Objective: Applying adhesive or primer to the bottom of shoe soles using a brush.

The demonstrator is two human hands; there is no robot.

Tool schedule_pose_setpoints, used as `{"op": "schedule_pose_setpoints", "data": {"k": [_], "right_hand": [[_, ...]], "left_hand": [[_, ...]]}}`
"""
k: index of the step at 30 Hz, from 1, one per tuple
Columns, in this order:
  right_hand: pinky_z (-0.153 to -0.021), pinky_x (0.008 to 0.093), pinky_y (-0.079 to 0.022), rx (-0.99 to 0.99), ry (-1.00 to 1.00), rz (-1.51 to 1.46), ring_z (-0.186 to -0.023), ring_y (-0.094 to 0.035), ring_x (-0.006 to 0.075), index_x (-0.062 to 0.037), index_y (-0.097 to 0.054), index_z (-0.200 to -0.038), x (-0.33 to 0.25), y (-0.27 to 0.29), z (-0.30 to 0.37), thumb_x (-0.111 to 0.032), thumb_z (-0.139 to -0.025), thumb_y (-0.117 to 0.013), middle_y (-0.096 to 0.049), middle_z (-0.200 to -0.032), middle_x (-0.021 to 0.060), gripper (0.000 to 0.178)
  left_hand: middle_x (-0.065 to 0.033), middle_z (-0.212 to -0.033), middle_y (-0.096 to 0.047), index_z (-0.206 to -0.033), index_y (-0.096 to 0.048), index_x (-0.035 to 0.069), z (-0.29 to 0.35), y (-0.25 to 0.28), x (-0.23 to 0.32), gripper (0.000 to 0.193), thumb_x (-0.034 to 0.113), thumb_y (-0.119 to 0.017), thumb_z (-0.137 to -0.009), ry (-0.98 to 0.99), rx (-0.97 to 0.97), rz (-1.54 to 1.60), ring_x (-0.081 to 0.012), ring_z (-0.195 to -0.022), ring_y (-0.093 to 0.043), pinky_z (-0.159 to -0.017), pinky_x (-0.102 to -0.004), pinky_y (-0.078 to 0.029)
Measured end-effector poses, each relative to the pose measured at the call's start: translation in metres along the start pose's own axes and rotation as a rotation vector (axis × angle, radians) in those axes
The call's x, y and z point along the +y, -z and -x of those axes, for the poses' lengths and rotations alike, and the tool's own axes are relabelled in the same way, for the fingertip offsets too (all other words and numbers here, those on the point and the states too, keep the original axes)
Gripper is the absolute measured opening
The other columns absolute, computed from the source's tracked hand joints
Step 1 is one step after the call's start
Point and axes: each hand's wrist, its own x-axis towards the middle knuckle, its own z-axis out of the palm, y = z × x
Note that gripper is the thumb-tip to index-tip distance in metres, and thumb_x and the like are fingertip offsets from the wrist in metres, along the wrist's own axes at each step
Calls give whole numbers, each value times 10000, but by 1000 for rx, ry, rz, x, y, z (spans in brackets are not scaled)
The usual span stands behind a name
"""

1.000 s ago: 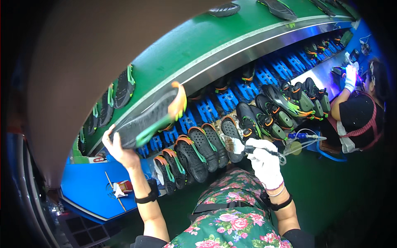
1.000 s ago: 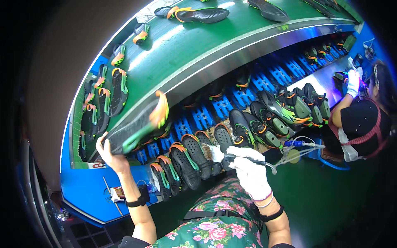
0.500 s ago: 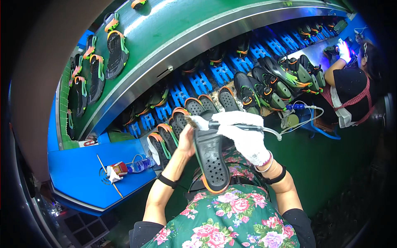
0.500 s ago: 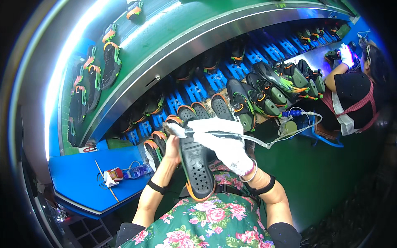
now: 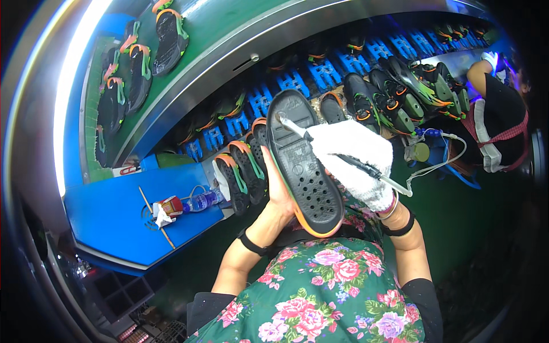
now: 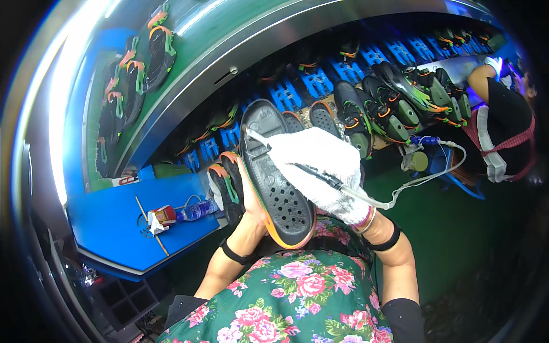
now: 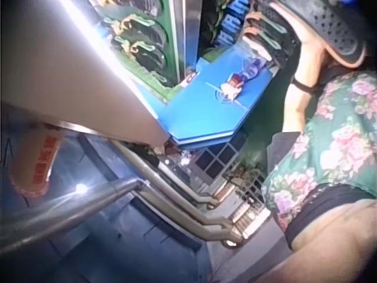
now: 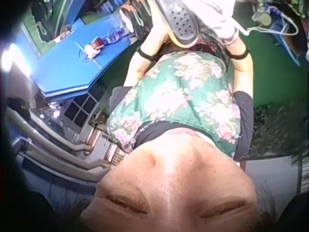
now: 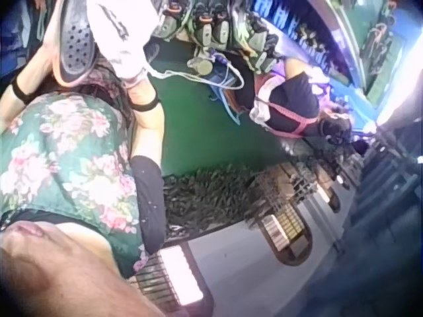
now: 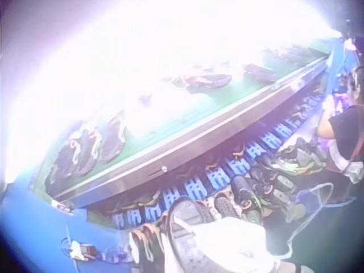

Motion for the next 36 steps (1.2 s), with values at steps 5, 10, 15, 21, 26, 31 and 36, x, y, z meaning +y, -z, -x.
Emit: {"op": "schedule_pose_setpoints", "data": {"k": [5,10,15,21,26,31,36], "right_hand": [[-874,392,-575,-94,225,211,-986,-735,313,6,-761,-1084,0,7,-13,-3,-817,-735,-762,-1103,168,268],[-927,413,-552,-87,127,164,-1085,-710,315,-21,-753,-1162,1,-8,-7,-87,-886,-665,-739,-1204,150,297],[-907,398,-559,-161,175,122,-1068,-716,304,-36,-754,-1163,-1,-8,7,-81,-885,-677,-742,-1187,142,292],[-890,390,-566,-80,171,100,-1050,-715,307,-34,-746,-1173,8,-4,2,-82,-886,-683,-740,-1177,142,298],[-876,385,-573,-58,171,42,-1036,-715,311,-33,-740,-1182,17,-17,14,-82,-887,-688,-738,-1170,141,304],[-862,379,-579,30,172,-36,-1021,-715,314,-32,-733,-1190,21,-13,19,-83,-887,-694,-736,-1162,141,310],[-908,383,-572,-110,102,-42,-1028,-726,301,-14,-763,-1142,21,-14,27,-86,-879,-723,-760,-1144,144,276]], "left_hand": [[-83,-1448,-585,-1506,-492,122,4,-24,-12,935,843,-266,-955,-208,53,-113,-286,-1302,-573,-1134,-461,-437],[-103,-1519,-517,-1558,-402,92,3,-26,-30,1042,892,-209,-919,-270,-17,-333,-289,-1383,-512,-1182,-437,-392],[-118,-1485,-538,-1530,-434,88,-4,-4,-22,1123,952,-176,-861,-206,49,-560,-285,-1354,-533,-1154,-440,-419],[-56,-1534,-482,-1573,-399,160,-5,7,-24,966,868,-219,-941,-308,-100,-368,-267,-1399,-472,-1184,-461,-372],[-112,-1464,-548,-1515,-453,79,-15,19,-15,1062,913,-219,-901,-58,-500,206,-305,-1342,-531,-1170,-466,-389],[-114,-1462,-551,-1517,-453,75,-22,34,-9,1070,916,-226,-896,-187,-301,-49,-306,-1336,-535,-1166,-468,-396],[-117,-1460,-554,-1518,-453,72,-25,36,-8,1078,920,-234,-891,-128,-247,-131,-308,-1331,-540,-1161,-469,-402]]}}
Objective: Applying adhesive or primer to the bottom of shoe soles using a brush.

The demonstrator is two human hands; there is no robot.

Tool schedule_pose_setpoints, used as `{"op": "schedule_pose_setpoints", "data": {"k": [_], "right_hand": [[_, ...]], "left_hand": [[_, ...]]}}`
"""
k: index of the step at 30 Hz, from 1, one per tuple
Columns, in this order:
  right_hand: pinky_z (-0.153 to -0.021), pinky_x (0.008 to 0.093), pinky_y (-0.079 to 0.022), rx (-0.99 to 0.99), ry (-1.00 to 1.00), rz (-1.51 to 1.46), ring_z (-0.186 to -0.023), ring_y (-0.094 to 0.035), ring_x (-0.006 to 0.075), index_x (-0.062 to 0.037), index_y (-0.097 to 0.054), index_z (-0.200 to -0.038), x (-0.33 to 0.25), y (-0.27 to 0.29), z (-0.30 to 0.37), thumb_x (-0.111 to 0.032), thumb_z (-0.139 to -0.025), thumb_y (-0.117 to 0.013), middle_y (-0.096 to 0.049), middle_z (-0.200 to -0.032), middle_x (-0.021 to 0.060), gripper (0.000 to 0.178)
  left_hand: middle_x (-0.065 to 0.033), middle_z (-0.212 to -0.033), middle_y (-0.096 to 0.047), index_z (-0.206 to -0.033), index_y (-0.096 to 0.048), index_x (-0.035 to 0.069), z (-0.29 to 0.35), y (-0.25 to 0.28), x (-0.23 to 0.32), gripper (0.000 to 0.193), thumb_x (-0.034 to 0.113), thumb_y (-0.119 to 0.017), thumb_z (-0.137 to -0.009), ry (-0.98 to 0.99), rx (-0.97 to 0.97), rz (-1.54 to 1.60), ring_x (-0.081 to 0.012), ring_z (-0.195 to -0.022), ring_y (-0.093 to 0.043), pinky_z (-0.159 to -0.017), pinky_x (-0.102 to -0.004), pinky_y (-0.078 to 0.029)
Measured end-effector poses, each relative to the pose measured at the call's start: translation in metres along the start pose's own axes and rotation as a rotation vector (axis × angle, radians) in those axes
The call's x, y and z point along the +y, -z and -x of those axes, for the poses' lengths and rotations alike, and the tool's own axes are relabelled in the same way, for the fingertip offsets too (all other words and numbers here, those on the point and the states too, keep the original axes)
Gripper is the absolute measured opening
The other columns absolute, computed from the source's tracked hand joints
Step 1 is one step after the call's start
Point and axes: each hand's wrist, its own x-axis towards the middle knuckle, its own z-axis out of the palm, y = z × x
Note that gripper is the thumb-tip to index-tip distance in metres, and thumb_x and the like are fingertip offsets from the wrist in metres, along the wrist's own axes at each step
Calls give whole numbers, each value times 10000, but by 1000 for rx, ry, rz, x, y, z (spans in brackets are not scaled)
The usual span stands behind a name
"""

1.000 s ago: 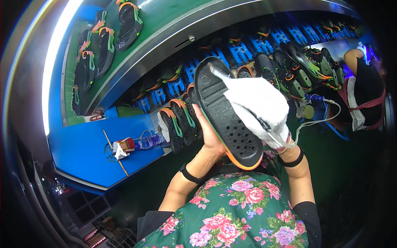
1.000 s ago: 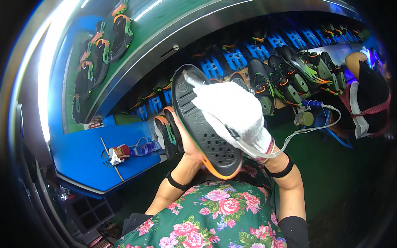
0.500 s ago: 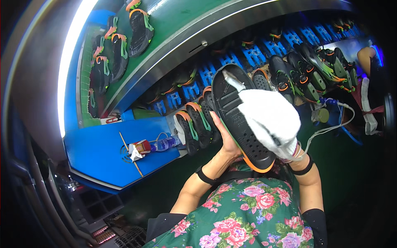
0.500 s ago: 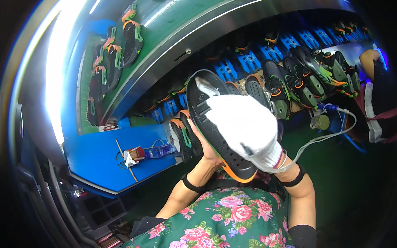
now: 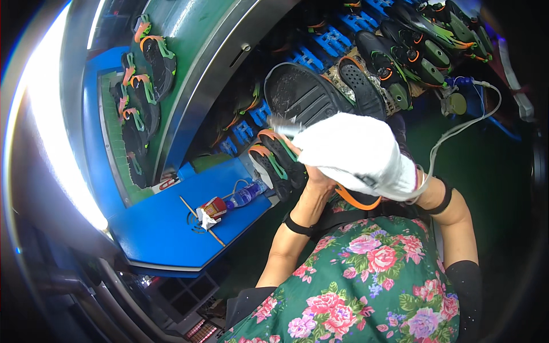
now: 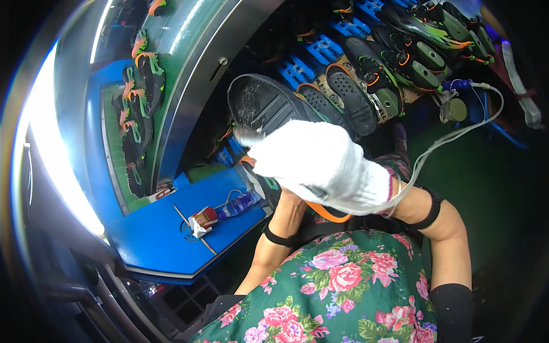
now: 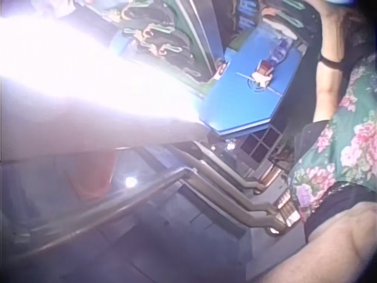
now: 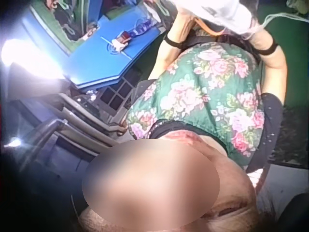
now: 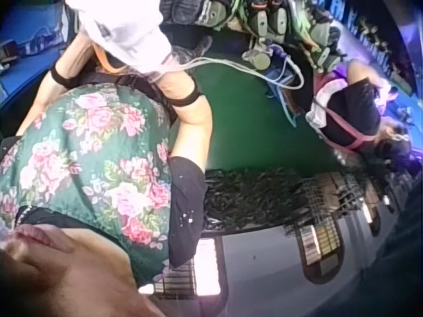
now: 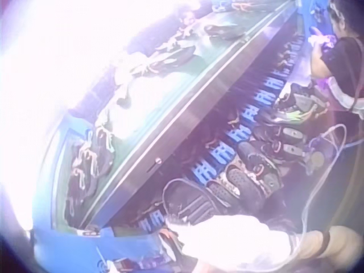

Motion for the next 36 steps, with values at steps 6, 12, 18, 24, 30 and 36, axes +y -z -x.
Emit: {"op": "schedule_pose_setpoints", "data": {"k": [6,12,18,24,30,36], "right_hand": [[-891,389,-577,93,60,57,-1039,-716,305,-65,-741,-1208,6,10,2,-131,-887,-719,-743,-1170,109,328],[-818,368,-603,134,237,-39,-942,-742,279,-49,-770,-1099,8,-2,-12,-95,-855,-741,-768,-1078,108,249],[-884,385,-586,-70,144,124,-988,-744,302,-27,-777,-1092,6,4,-6,-60,-854,-748,-767,-1112,133,242],[-824,395,-600,144,147,32,-944,-736,304,-93,-769,-1126,7,-1,-7,-101,-838,-749,-762,-1095,104,288],[-886,394,-589,-43,125,-10,-944,-742,279,-86,-783,-1076,15,2,8,-80,-840,-740,-772,-1077,100,240],[-900,374,-582,-57,146,121,-1003,-737,270,-72,-791,-1127,15,-2,11,-86,-851,-755,-770,-1132,106,279]], "left_hand": [[-120,-1458,-557,-1519,-453,68,-3,6,4,1087,924,-243,-885,22,22,-33,-310,-1324,-545,-1156,-471,-410],[-123,-1456,-561,-1521,-454,63,-1,8,7,1096,929,-252,-879,37,55,-33,-311,-1317,-550,-1150,-473,-418],[-127,-1454,-564,-1522,-454,59,-3,9,14,1106,933,-261,-873,23,102,-58,-313,-1310,-556,-1145,-475,-426],[-130,-1452,-568,-1523,-454,55,-2,14,18,1116,938,-270,-867,78,-12,7,-315,-1304,-561,-1139,-476,-434],[-240,-1258,-620,-1481,-454,73,-9,13,22,1147,986,-330,-797,205,-25,243,-344,-1078,-662,-970,-471,-564],[-185,-1138,-671,-1355,-548,62,-16,-2,28,1170,1031,-317,-740,109,118,-68,-315,-966,-669,-892,-461,-570]]}}
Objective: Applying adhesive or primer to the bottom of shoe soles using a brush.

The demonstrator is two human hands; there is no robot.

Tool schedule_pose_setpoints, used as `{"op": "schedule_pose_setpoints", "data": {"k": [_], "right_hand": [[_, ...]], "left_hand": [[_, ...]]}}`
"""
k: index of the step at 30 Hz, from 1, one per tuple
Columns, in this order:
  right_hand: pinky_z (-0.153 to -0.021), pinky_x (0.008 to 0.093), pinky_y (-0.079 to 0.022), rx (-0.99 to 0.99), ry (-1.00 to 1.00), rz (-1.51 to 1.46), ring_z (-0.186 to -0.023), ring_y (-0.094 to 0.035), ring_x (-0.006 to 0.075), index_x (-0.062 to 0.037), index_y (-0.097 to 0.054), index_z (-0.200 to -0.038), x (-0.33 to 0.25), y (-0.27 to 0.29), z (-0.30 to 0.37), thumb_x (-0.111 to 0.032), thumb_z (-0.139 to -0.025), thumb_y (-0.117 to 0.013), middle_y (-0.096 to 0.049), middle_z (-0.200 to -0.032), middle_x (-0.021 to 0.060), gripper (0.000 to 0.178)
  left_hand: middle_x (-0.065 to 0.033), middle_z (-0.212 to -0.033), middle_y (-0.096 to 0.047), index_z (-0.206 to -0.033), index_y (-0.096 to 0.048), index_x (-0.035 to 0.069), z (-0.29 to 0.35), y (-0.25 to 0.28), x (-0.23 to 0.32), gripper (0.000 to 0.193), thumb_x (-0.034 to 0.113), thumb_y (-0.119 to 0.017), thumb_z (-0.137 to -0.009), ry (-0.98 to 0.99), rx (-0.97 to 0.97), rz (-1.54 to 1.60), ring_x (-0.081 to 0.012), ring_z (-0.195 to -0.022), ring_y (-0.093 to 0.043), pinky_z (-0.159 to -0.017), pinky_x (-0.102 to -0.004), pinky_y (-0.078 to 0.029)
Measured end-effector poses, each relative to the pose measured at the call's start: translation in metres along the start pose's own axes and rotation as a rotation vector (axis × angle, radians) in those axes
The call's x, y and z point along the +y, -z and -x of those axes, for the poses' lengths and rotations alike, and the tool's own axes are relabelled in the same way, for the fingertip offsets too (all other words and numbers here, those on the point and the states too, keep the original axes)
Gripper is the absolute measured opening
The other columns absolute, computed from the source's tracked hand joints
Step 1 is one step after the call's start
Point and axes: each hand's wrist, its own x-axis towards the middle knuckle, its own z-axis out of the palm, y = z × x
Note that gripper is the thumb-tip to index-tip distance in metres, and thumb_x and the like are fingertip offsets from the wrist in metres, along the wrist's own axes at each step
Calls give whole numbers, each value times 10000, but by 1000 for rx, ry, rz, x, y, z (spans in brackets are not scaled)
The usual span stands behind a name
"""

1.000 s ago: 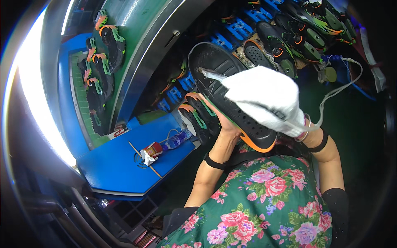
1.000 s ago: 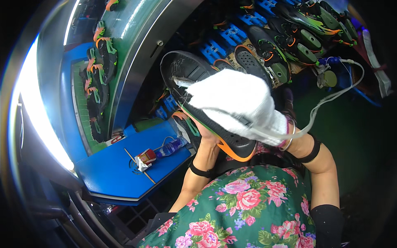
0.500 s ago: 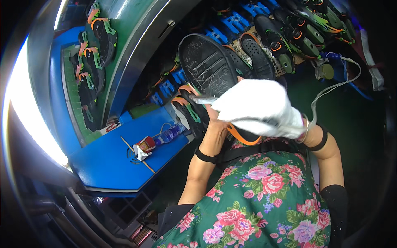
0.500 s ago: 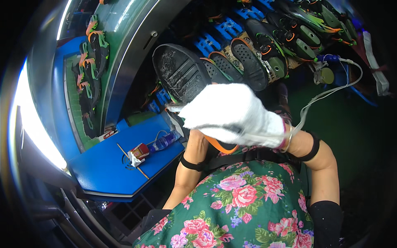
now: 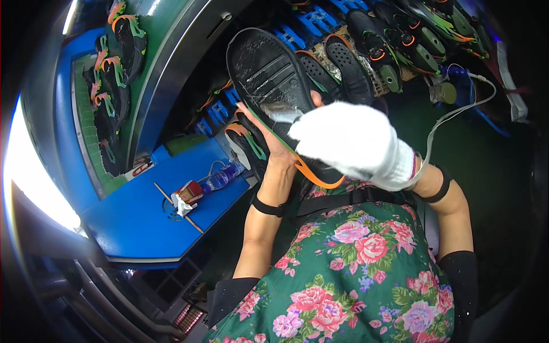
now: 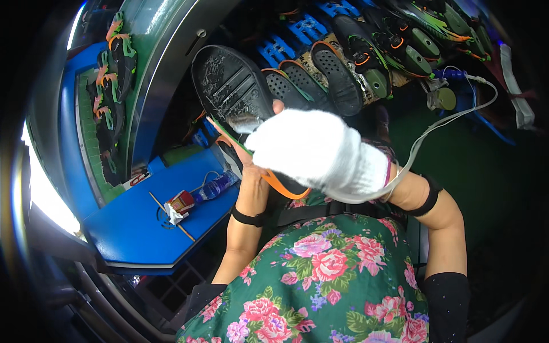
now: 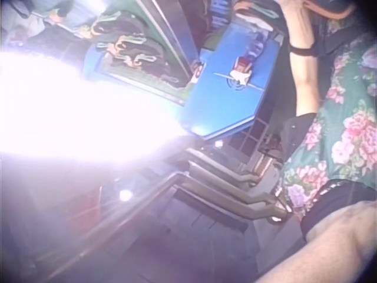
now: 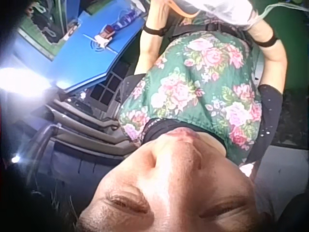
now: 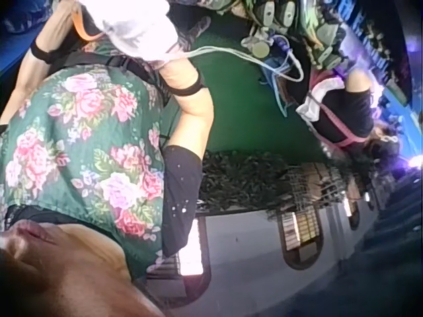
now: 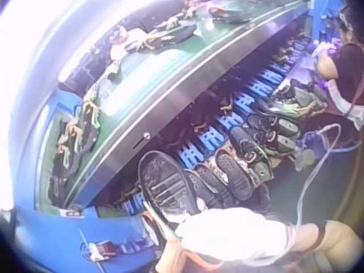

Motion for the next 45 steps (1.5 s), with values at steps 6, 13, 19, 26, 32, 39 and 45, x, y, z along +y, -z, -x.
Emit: {"op": "schedule_pose_setpoints", "data": {"k": [6,13,19,26,32,39,45], "right_hand": [[-843,367,-584,88,-193,-255,-930,-748,261,-61,-809,-988,-4,1,4,-42,-815,-783,-788,-1005,95,176],[-845,362,-587,-64,32,-69,-966,-749,281,-81,-788,-1099,-5,-4,11,-54,-827,-780,-777,-1100,109,273],[-797,373,-597,-45,4,-64,-957,-756,277,-84,-798,-1054,-7,0,9,-58,-786,-812,-781,-1081,100,269],[-770,352,-593,32,-176,-215,-917,-761,277,-68,-794,-1001,-8,4,13,-45,-744,-824,-786,-1031,109,260],[-782,351,-594,14,-127,-235,-915,-764,280,-58,-785,-944,-6,5,17,-27,-729,-816,-787,-1008,117,220],[-748,358,-591,25,-97,-143,-905,-758,282,-59,-794,-976,-14,7,18,0,-745,-813,-782,-1008,129,239],[-745,350,-590,72,-293,-288,-844,-760,274,-45,-793,-933,-16,9,21,-5,-747,-815,-783,-985,133,192]], "left_hand": [[-182,-1006,-652,-1262,-571,34,-1,-13,7,1176,1041,-256,-742,-56,-88,53,-308,-849,-648,-778,-468,-555],[-189,-1040,-643,-1289,-547,19,-6,-18,13,1201,1038,-226,-741,-99,-165,18,-311,-869,-658,-864,-522,-553],[-192,-990,-633,-1300,-533,12,-9,-19,20,1222,1048,-232,-725,-176,-159,-13,-321,-851,-648,-823,-509,-535],[-200,-1053,-644,-1373,-530,41,-14,-17,27,1254,1062,-271,-692,-173,-274,4,-317,-893,-641,-854,-490,-502],[-205,-1069,-645,-1377,-533,32,-18,-16,32,1292,1078,-280,-662,-193,-306,-25,-317,-895,-640,-860,-487,-494],[-221,-1069,-656,-1395,-540,19,-20,-13,38,1365,1102,-275,-608,-247,-373,-85,-334,-893,-650,-840,-499,-517],[-254,-1095,-661,-1399,-531,4,-22,-13,39,1386,1104,-310,-586,-216,-429,-58,-387,-899,-662,-796,-513,-562]]}}
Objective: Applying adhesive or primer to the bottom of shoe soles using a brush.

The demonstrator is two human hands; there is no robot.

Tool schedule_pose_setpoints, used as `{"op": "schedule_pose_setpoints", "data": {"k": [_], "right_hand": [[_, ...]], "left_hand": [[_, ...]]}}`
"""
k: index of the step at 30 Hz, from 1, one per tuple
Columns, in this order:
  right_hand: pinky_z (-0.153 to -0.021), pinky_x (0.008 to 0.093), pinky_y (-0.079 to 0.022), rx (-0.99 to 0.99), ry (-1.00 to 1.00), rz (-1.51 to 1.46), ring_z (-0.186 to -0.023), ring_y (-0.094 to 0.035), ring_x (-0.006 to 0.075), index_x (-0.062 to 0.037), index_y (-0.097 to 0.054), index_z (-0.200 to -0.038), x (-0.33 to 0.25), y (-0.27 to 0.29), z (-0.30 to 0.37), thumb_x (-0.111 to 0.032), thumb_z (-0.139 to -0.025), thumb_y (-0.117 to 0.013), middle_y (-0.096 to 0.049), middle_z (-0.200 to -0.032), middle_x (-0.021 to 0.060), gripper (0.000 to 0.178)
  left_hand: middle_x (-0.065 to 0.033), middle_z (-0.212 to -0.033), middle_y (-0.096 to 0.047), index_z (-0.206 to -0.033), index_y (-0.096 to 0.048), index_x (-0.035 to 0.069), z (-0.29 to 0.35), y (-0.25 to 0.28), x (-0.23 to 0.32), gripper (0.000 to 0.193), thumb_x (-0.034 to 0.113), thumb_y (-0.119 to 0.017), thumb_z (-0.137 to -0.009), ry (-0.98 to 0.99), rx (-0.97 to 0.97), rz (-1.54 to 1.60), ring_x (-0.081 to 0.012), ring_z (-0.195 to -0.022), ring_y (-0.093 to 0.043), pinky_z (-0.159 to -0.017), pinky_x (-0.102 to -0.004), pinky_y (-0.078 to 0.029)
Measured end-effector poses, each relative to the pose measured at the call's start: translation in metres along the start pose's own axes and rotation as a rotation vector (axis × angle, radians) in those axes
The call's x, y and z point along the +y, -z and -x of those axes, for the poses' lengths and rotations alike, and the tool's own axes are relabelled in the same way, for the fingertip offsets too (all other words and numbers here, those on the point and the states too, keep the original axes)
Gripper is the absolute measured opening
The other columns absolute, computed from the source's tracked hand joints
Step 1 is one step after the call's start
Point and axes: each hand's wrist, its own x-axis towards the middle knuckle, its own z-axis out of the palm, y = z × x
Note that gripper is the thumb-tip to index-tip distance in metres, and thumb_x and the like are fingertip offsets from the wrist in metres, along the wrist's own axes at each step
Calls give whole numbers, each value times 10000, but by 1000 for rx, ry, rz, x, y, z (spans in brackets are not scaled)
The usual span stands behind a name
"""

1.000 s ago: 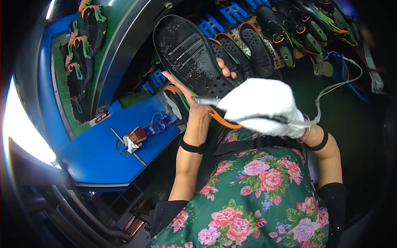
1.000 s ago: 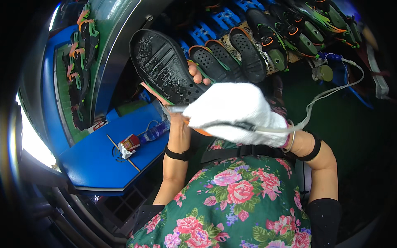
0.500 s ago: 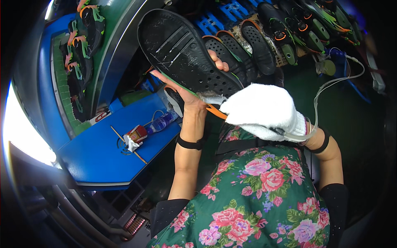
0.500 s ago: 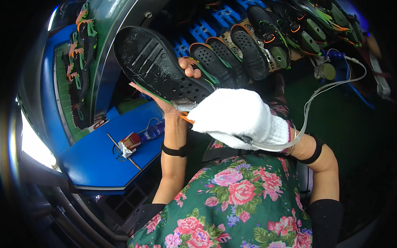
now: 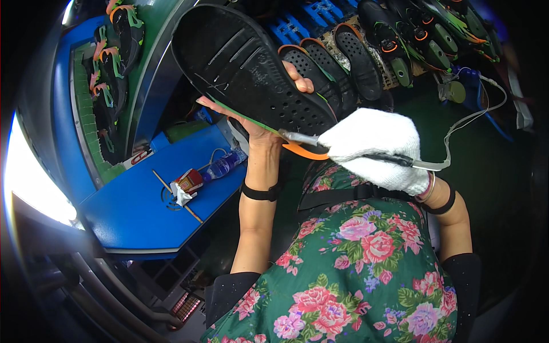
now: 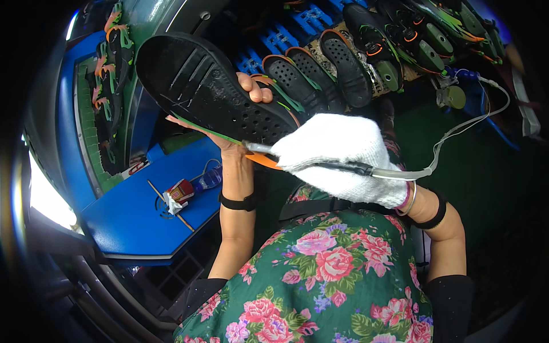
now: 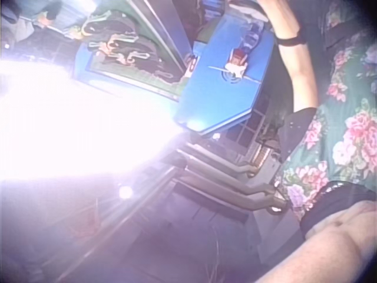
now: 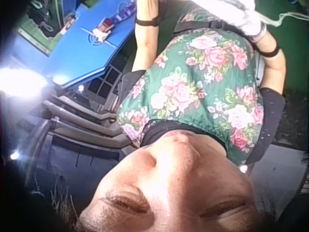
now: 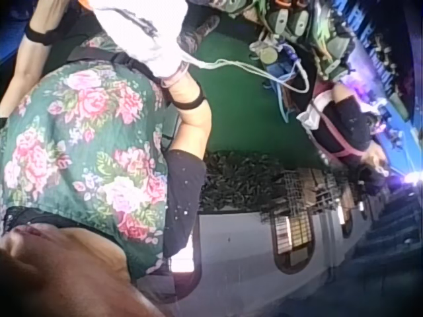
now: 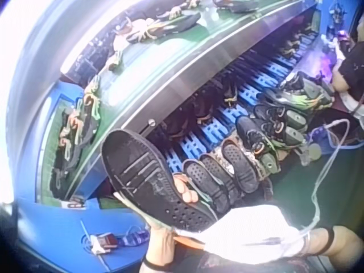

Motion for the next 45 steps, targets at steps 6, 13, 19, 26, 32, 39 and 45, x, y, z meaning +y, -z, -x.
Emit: {"op": "schedule_pose_setpoints", "data": {"k": [6,13,19,26,32,39,45], "right_hand": [[-750,358,-590,-66,143,99,-875,-762,274,-50,-792,-931,2,3,4,-6,-738,-817,-785,-980,130,199],[-774,354,-597,-83,86,48,-890,-748,276,-50,-787,-1006,-1,8,5,-9,-758,-809,-776,-1008,114,252],[-747,360,-594,-53,57,56,-873,-758,272,-59,-789,-924,-5,6,8,10,-729,-813,-783,-982,127,209],[-762,354,-602,-79,223,156,-907,-748,264,-109,-793,-1065,-10,-3,10,-10,-751,-811,-782,-1051,84,330],[-777,349,-599,-93,176,160,-931,-745,256,-137,-799,-1080,-12,-1,9,-28,-764,-804,-781,-1064,72,334],[-771,361,-594,-31,118,38,-899,-751,276,-86,-791,-1002,-4,1,10,-17,-769,-797,-780,-1025,112,243],[-745,368,-593,123,42,78,-853,-754,289,-27,-778,-915,-3,2,12,20,-742,-810,-776,-961,156,183]], "left_hand": [[-184,-1034,-643,-1191,-593,-70,-3,-8,1,1295,1064,-420,-591,-8,-11,-102,-297,-898,-665,-864,-466,-534],[-200,-1034,-643,-1200,-589,-78,-6,-13,1,1271,1045,-436,-624,-44,-15,-154,-308,-893,-671,-881,-473,-557],[-220,-1020,-631,-1212,-583,-60,-7,-13,2,1251,1043,-433,-641,-44,-67,-102,-334,-915,-654,-865,-494,-545],[-263,-1064,-663,-1375,-525,-13,-12,-5,2,1387,1101,-334,-572,-2,-39,-63,-397,-893,-696,-782,-499,-606],[-253,-1042,-666,-1375,-520,-1,-10,-1,-2,1373,1100,-314,-580,1,37,-112,-370,-880,-705,-754,-493,-617],[-257,-1052,-664,-1373,-521,-1,-11,2,-3,1373,1101,-313,-580,9,22,-84,-389,-881,-697,-763,-500,-615],[-272,-1096,-654,-1387,-513,-4,-13,5,-2,1374,1095,-361,-576,15,-86,-61,-410,-922,-682,-788,-504,-597]]}}
